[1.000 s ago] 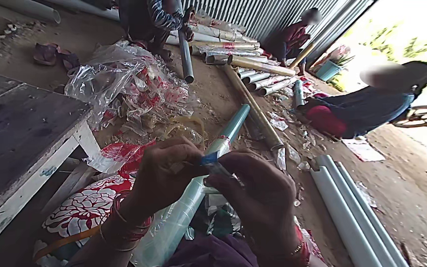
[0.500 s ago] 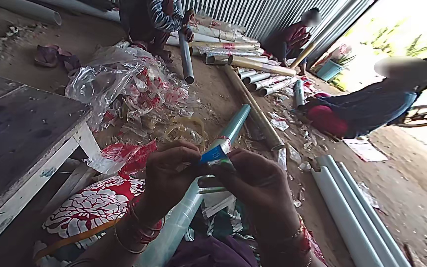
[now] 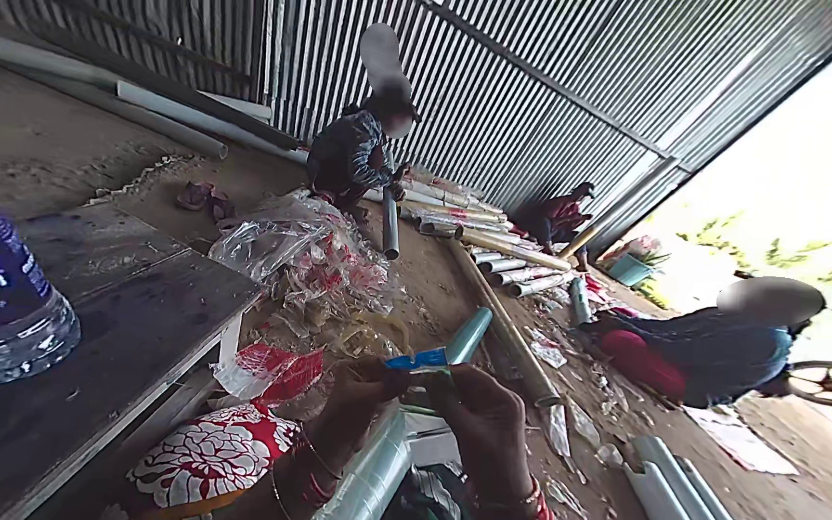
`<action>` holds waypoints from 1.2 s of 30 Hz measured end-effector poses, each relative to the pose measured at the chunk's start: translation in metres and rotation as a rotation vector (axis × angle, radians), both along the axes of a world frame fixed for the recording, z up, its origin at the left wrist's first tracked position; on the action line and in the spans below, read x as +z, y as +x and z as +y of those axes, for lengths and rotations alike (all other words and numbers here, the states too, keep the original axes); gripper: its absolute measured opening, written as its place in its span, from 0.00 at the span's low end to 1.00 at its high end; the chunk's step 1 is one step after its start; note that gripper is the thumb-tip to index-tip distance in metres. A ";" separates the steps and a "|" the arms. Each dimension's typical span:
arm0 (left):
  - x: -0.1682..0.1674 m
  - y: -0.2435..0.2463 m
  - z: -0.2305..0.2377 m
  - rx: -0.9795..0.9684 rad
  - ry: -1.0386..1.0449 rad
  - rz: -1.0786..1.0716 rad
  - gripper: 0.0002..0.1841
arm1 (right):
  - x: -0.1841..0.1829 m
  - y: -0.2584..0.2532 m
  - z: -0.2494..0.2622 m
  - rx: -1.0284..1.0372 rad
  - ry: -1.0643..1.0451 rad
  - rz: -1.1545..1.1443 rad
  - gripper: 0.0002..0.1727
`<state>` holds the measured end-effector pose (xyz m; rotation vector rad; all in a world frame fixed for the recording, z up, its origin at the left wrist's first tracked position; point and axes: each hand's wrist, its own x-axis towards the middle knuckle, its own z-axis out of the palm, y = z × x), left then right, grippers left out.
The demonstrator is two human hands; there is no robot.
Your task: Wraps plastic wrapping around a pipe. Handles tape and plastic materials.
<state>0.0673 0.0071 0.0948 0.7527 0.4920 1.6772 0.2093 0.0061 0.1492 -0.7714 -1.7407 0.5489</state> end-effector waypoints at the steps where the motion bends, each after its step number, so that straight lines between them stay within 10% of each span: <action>1: 0.001 -0.001 -0.002 0.033 0.012 -0.009 0.13 | 0.004 0.000 -0.001 0.025 -0.073 0.009 0.02; 8: 0.008 -0.007 -0.010 0.072 0.079 0.044 0.15 | 0.027 0.004 -0.004 0.136 -0.336 0.019 0.04; 14: 0.011 -0.028 -0.011 -0.262 0.298 0.057 0.15 | 0.029 0.009 0.000 0.272 -0.524 0.238 0.06; 23: 0.014 -0.020 -0.014 0.078 0.185 0.134 0.13 | 0.024 0.018 -0.014 0.203 -0.075 -0.023 0.11; 36: 0.015 -0.020 -0.025 0.325 0.352 0.395 0.11 | 0.030 0.024 -0.027 0.109 0.043 -0.154 0.04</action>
